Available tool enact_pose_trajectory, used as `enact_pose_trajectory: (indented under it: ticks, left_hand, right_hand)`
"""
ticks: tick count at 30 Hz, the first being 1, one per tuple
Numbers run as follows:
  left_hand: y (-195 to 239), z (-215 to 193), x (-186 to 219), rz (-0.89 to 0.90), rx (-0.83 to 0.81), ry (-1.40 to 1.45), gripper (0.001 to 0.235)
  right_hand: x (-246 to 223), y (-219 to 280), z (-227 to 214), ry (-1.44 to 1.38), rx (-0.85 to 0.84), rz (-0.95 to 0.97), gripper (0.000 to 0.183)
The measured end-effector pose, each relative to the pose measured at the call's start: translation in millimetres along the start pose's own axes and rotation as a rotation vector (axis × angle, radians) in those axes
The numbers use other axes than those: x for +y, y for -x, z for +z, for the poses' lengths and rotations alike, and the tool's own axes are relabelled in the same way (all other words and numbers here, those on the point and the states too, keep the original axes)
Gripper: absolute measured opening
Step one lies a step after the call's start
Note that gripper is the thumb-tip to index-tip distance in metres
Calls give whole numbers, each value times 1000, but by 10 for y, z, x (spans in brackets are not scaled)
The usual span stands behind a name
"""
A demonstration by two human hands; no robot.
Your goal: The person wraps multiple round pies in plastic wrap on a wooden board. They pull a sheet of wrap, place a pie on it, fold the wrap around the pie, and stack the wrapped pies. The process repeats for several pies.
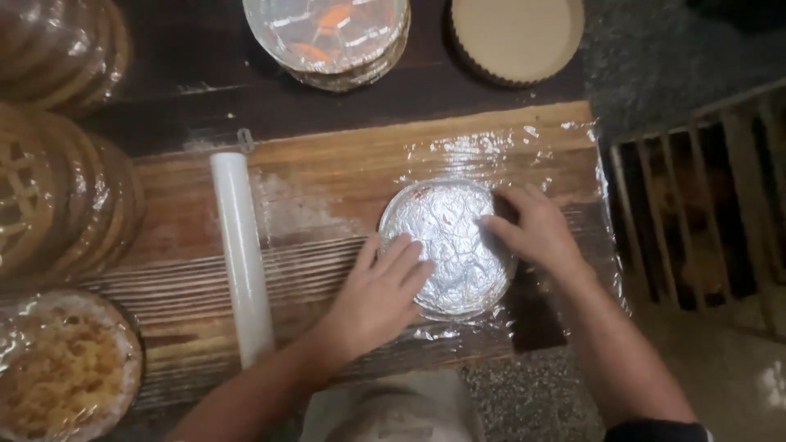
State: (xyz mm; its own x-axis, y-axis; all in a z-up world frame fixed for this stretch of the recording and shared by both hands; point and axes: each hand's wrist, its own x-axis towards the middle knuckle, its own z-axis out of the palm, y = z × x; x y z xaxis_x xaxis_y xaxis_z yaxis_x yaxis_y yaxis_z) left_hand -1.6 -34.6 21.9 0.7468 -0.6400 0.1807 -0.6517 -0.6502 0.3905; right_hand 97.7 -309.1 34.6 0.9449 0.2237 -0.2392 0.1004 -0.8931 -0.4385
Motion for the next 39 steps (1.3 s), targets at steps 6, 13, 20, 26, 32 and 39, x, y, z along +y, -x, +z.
enact_pose_trajectory:
  ticks: [6,13,20,26,32,39]
  left_hand:
    - [-228,34,94,-192,-294,86,81]
    - [-298,137,106,-276,-342,46,85]
    - [-197,321,163,-285,-226,19,89]
    - [-220,304,138,-272,-193,42,90]
    - [-264,222,140,-265,-294,43,91]
    - [-243,254,145,-272,-280,61,92]
  right_hand:
    - [57,-578,11,-20,-281,178,66]
    - [169,-808,-24,-7,-427,214,55]
    - [232,-842,-19,52,-481,196,52]
    - [313,-996,-123,47,-535,81,30]
    - [443,-1042,31,147,-519,56,35]
    - [414,-774,-203,-49,-448,102,31]
